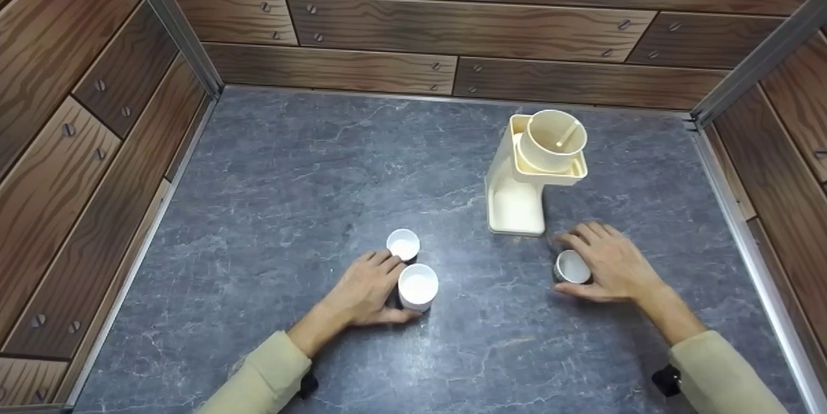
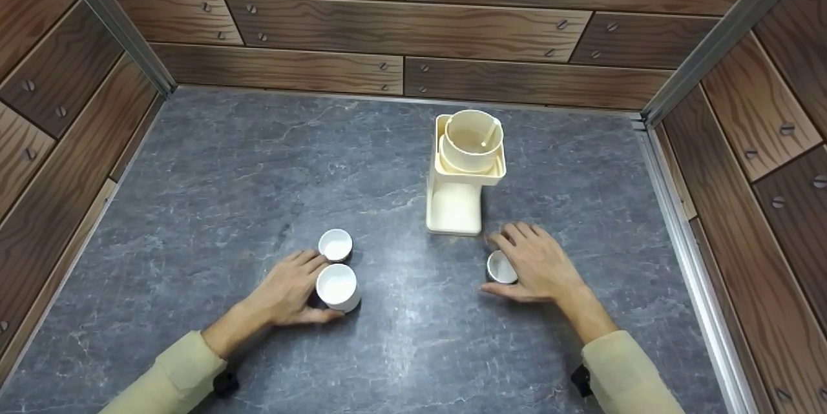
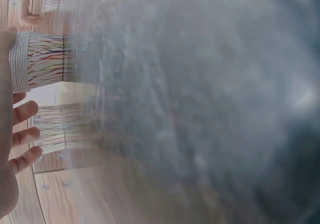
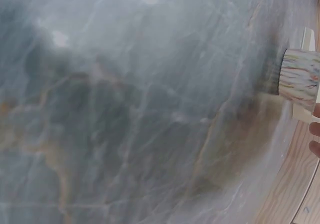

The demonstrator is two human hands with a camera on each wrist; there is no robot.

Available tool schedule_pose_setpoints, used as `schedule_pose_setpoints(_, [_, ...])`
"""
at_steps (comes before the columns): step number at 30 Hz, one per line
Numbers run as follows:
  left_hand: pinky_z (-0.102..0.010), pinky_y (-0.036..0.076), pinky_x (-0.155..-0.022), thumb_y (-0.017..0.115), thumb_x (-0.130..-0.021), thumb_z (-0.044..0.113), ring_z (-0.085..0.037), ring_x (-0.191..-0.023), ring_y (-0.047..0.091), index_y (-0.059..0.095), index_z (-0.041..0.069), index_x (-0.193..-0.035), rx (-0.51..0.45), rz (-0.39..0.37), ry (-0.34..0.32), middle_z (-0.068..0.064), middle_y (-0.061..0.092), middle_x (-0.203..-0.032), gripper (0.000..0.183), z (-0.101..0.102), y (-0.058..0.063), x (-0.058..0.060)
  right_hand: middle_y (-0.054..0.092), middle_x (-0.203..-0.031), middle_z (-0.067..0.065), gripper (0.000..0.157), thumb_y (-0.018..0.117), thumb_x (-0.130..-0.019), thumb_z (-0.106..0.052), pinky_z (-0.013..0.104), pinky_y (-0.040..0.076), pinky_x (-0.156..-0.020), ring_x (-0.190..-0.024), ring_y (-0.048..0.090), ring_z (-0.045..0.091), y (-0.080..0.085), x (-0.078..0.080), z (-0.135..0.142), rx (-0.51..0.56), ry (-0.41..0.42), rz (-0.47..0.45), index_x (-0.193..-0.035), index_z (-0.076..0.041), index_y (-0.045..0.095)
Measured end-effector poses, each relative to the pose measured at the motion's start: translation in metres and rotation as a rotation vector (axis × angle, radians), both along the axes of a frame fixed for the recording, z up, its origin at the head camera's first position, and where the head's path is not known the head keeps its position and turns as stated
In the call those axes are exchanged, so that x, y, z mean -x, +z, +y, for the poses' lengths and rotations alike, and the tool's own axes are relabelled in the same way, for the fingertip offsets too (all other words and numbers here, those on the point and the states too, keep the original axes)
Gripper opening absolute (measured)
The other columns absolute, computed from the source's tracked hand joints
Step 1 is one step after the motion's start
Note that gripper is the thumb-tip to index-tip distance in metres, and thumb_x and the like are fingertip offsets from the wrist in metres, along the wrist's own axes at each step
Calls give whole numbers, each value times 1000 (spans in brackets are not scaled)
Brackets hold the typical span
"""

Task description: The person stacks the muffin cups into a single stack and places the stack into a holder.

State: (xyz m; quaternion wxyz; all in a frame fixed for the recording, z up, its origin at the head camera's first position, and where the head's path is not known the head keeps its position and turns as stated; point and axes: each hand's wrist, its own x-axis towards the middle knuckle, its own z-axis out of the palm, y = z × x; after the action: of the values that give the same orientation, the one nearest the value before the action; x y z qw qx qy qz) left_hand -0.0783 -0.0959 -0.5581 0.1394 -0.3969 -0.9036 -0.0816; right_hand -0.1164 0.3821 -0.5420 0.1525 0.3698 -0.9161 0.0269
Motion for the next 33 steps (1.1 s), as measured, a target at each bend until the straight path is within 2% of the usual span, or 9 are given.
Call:
schedule_pose_setpoints(8, [-34,54,-88,72,-78,78,-19,-110,66,69,15,-123,6,11,-2,1,73,-117,77,0,-1,0,66,-111,13,83,76,-72,-76,54,54,-92,-104,64,36,-2,-4,9,-14,-31,-40,-122,-11,68])
schedule_pose_setpoints(21, [-34,54,-89,72,-79,79,-19,-110,65,68,15,-123,5,2,1,0,73,-117,78,0,-1,-1,64,-102,11,75,71,-75,-80,51,54,-85,-97,63,34,-5,-5,19,-29,-38,-15,-110,-13,67])
schedule_pose_setpoints(33, [-33,55,-85,72,-78,79,-19,-110,66,69,15,-124,-3,38,-3,1,73,-117,79,0,0,-1,64,-100,11,72,71,-77,-78,50,54,-83,-93,62,32,-5,-7,15,-25,-40,1,-106,-13,68])
